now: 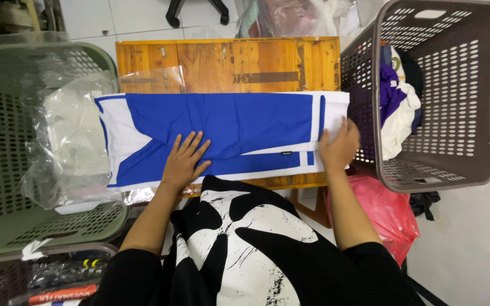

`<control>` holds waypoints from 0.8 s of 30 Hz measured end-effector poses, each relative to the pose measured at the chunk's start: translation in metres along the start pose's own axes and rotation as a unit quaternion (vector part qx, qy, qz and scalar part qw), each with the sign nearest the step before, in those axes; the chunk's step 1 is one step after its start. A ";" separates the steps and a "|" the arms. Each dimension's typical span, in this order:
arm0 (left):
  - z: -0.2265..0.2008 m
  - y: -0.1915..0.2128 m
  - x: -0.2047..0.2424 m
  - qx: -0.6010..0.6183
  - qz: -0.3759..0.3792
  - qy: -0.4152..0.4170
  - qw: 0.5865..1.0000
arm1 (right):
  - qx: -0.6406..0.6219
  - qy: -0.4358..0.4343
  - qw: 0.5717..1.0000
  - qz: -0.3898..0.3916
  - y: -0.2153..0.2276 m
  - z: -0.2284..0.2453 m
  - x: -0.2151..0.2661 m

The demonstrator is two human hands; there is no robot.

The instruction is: The person folds a white and blue shirt on a wooden table, places it inside a clear plastic bag, seals the bag, and puts the packaged shirt into a basket.

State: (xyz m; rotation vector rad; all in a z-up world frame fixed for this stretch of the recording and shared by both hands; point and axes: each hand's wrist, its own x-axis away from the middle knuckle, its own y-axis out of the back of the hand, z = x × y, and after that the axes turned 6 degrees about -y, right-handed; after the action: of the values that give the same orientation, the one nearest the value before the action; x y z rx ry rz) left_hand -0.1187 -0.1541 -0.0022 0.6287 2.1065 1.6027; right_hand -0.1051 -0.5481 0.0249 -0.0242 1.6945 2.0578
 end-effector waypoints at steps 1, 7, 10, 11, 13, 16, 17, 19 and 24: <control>-0.003 0.001 -0.001 -0.001 0.003 0.003 1.000 | -0.003 0.001 1.000 0.003 0.003 0.018 0.003; -0.013 -0.003 -0.002 -0.023 0.008 0.091 0.996 | 0.023 0.049 0.952 0.301 -0.003 0.068 0.015; -0.018 -0.008 0.000 -0.005 0.040 0.136 0.990 | 0.048 0.051 0.948 0.309 -0.021 0.055 0.019; -0.019 -0.011 0.001 -0.008 0.044 0.144 0.989 | 0.034 0.063 0.955 0.289 -0.023 0.052 0.020; -0.021 -0.012 0.003 -0.016 0.048 0.165 0.985 | 0.013 0.086 0.959 0.271 -0.028 0.048 0.021; -0.020 -0.006 0.003 -0.013 0.023 0.169 0.985 | -0.049 0.076 0.978 0.185 -0.037 0.038 0.023; -0.019 -0.002 0.002 -0.008 0.008 0.182 0.983 | -0.032 0.046 0.992 0.113 -0.042 0.033 0.024; -0.014 0.007 0.001 -0.004 -0.009 0.199 0.980 | -0.018 0.020 0.999 0.040 -0.043 0.030 0.020; 0.011 0.025 -0.002 -0.028 -0.077 0.274 0.958 | 0.018 -0.205 0.968 0.141 -0.039 0.029 0.003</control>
State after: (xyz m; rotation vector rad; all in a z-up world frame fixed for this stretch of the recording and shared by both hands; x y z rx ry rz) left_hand -0.1082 -0.1410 0.0189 -0.0171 2.3989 1.8928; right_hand -0.0860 -0.5153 -0.0049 0.6444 1.5374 2.0437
